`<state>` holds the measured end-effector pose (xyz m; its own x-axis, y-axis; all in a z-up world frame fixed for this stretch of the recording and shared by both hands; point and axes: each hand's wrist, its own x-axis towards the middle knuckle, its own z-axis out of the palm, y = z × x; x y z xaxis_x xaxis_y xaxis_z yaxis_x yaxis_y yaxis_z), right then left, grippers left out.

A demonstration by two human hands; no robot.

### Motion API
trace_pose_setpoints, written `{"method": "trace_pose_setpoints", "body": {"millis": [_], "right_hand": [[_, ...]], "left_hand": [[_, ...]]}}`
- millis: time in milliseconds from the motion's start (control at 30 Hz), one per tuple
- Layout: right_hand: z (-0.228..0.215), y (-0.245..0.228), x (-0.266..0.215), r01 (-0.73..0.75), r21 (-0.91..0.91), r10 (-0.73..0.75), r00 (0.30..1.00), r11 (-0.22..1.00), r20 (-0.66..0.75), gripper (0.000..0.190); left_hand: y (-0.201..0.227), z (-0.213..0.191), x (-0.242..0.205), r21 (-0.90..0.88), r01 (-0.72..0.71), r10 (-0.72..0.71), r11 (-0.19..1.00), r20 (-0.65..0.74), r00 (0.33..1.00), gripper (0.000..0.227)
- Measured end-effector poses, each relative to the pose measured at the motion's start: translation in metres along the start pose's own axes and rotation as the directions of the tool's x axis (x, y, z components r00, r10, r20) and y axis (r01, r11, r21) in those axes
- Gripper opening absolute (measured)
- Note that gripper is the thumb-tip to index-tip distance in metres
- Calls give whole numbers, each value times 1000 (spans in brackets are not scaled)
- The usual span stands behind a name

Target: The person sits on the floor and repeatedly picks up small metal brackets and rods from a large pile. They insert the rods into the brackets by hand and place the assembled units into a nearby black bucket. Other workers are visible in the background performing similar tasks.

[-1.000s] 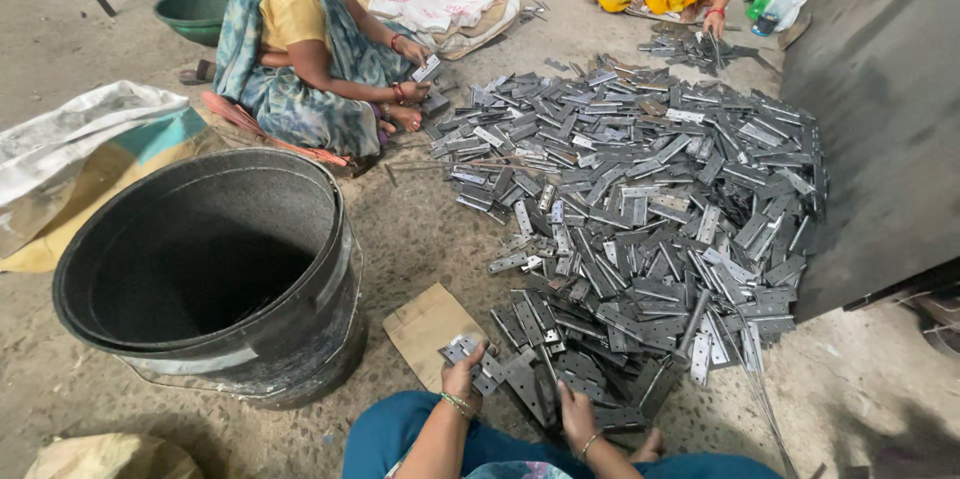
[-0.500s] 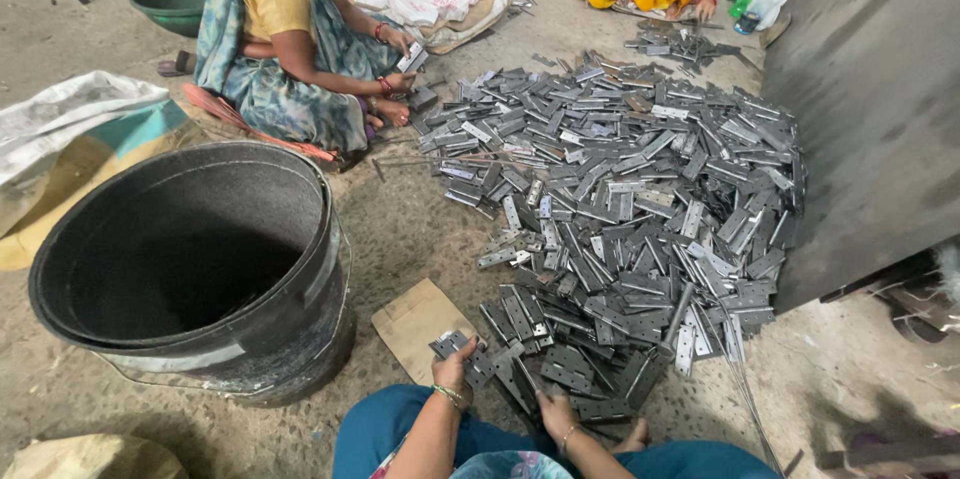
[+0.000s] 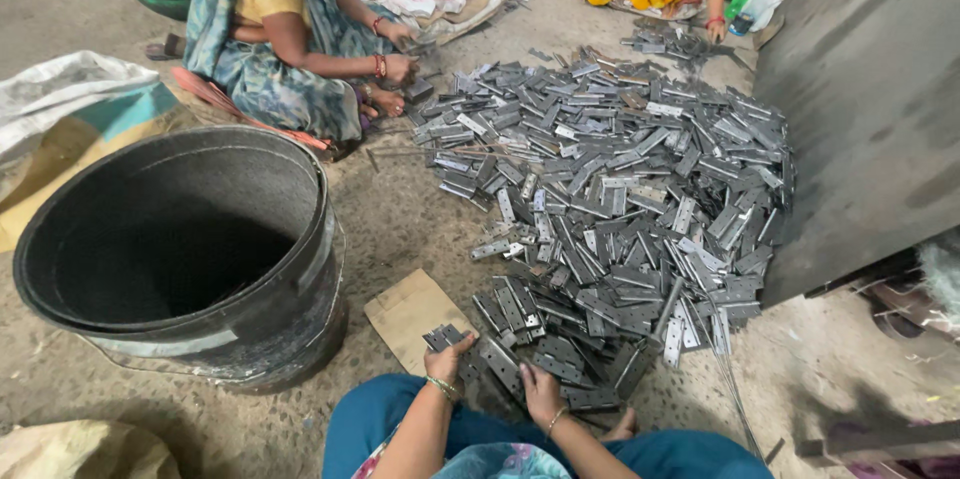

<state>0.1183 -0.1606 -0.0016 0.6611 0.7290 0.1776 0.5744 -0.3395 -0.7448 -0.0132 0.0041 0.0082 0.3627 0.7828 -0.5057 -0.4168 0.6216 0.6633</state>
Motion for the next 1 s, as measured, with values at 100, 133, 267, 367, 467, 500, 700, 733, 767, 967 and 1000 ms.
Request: {"method": "trace_pose_setpoints", "body": {"millis": [100, 133, 267, 367, 467, 500, 700, 733, 767, 967, 1000], "right_hand": [[5, 8, 5, -309, -45, 311, 948, 950, 69, 47], [7, 9, 6, -326, 101, 319, 945, 940, 77, 47], [-8, 18, 19, -748, 266, 701, 663, 608, 264, 57], [-9, 37, 36, -551, 271, 530, 834, 789, 153, 63], [5, 78, 77, -506, -93, 511, 858, 858, 54, 62], [8, 92, 90, -318, 390, 311, 947, 864, 83, 48], [-53, 153, 99, -149, -234, 148, 989, 961, -20, 49], [-69, 161, 86, -225, -313, 242, 970, 923, 16, 45], [-84, 167, 76, -286, -391, 328, 944, 875, 44, 42], [-110, 194, 31, -514, -559, 549, 827, 650, -121, 57], [-108, 195, 31, -566, -527, 577, 800, 634, -166, 60]], "left_hand": [[3, 0, 1, 65, -11, 13, 998, -28, 1000, 35], [8, 0, 2, 78, -16, 19, 997, -38, 999, 37], [13, 11, 3, 203, -53, 62, 978, -35, 997, 34], [9, 5, -1, 160, 69, -45, 985, -151, 988, 51], [5, -4, 0, 106, 85, -76, 991, -86, 993, 46], [5, -3, 3, 57, 82, -77, 995, -81, 994, 46], [3, -9, 9, 143, -88, 87, 986, 14, 996, 35], [1, -9, 14, 124, -120, 115, 985, 40, 993, 35], [-1, -8, 20, 80, -103, 99, 991, 52, 994, 36], [-16, -5, 32, 180, -114, 111, 977, 26, 993, 33], [-14, -5, 30, 145, -95, 94, 985, 16, 995, 34]]}}
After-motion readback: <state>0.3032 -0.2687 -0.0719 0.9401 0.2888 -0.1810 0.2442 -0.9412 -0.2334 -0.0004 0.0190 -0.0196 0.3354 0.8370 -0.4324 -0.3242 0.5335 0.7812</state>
